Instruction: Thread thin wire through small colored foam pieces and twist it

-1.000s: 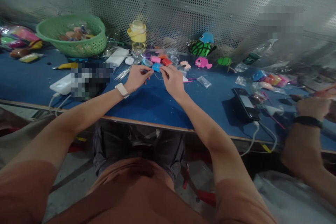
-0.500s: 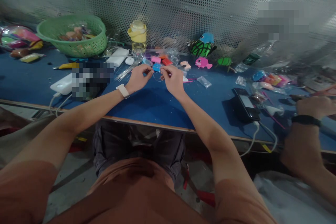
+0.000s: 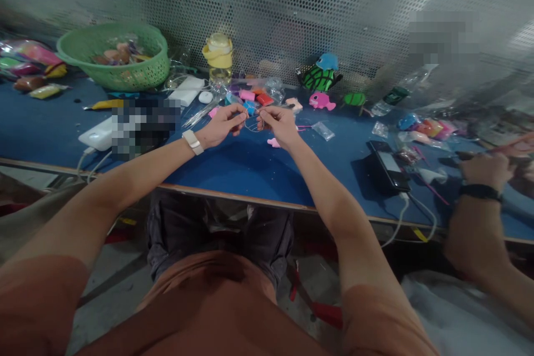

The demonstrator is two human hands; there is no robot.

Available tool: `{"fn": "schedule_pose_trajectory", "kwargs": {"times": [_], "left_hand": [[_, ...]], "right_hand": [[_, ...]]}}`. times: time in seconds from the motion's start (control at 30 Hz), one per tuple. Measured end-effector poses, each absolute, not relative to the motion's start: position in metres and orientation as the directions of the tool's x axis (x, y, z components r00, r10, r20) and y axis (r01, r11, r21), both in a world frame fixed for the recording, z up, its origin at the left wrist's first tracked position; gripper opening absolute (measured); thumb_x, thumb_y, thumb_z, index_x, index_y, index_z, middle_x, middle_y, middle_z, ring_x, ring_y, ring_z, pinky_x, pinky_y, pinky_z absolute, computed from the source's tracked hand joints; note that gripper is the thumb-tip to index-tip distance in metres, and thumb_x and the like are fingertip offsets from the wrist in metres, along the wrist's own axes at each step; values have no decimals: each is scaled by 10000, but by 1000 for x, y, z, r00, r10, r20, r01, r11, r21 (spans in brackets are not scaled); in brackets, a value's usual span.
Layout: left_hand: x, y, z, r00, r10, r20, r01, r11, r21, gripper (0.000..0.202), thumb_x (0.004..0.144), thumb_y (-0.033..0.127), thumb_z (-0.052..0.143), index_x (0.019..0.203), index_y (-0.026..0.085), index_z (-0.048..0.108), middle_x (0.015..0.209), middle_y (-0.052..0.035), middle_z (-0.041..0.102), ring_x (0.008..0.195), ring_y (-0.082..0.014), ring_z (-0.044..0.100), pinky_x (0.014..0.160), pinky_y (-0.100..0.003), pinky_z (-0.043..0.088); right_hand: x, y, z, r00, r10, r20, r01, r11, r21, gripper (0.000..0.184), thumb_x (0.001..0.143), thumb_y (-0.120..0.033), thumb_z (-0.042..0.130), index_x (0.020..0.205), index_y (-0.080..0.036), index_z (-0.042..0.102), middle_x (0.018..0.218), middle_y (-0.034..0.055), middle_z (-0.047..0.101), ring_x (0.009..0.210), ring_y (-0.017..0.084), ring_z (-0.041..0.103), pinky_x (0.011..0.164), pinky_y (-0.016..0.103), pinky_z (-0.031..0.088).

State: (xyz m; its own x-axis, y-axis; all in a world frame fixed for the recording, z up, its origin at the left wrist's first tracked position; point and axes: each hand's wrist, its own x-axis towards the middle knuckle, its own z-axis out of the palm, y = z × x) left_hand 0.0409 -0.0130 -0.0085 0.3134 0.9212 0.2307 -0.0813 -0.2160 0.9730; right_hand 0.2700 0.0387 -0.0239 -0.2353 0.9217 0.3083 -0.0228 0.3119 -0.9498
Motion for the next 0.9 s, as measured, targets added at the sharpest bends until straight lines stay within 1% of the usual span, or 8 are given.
{"fn": "schedule_pose_trajectory", "kwargs": {"times": [0.1,0.27,0.43,0.53,0.63,0.7,0.8,0.9], "left_hand": [[42,-16,-6,319,925,208,-174,-158,972,238,1177,189,714,964,250,627,766,54,512,654,-105,498,614,-230,434],[42,-16,-4,346,910,229,-276,-134,952,254,1151,231,789,951,244,632,791,51,509,670,-95,518,588,-209,414],[38,-9,-8,267,931,249,-61,-242,968,300,1152,291,812,893,239,670,735,32,584,621,-105,554,559,-237,430],[36,-6,-13,205,932,300,81,-321,944,333,1171,283,757,847,225,703,682,16,614,566,-119,569,532,-267,451],[35,-1,-20,182,928,326,193,-359,913,335,1136,286,804,819,207,729,675,-2,662,549,-125,595,532,-280,483],[35,2,-25,157,939,307,242,-338,910,312,1110,275,836,819,195,757,684,-17,696,548,-124,609,533,-280,499],[34,6,-30,125,953,275,293,-300,908,312,1109,239,814,804,183,783,682,-32,716,537,-121,620,511,-269,495],[35,7,-31,132,955,266,313,-295,903,261,1103,148,779,845,166,810,699,-37,734,548,-124,647,513,-262,519]], "right_hand": [[268,38,-26,-246,927,284,-21,288,-957,762,593,-961,1035,892,-300,801,837,1,810,680,166,708,720,378,723],[268,43,-32,-279,908,312,3,326,-945,699,739,-947,970,942,-301,796,906,24,815,766,187,756,778,403,748],[271,42,-28,-218,867,447,50,468,-882,649,807,-913,965,943,-287,859,860,22,831,690,193,768,723,412,746],[270,32,-21,-199,796,572,219,605,-765,537,973,-819,881,947,-282,876,884,40,837,694,218,789,720,437,735],[267,20,-15,-257,714,651,402,692,-600,352,1136,-581,771,1002,-277,888,996,71,859,724,241,804,766,475,724],[265,15,-14,-310,681,663,517,706,-484,264,1181,-419,709,1059,-275,893,1020,84,861,820,277,830,874,511,722],[261,13,-15,-381,656,652,644,694,-321,258,1203,-287,645,1154,-254,896,1079,120,863,1059,341,850,1036,542,684],[256,13,-18,-446,655,610,706,676,-210,320,1229,-256,571,1201,-224,889,1167,154,854,1142,359,831,1037,525,665]]}}
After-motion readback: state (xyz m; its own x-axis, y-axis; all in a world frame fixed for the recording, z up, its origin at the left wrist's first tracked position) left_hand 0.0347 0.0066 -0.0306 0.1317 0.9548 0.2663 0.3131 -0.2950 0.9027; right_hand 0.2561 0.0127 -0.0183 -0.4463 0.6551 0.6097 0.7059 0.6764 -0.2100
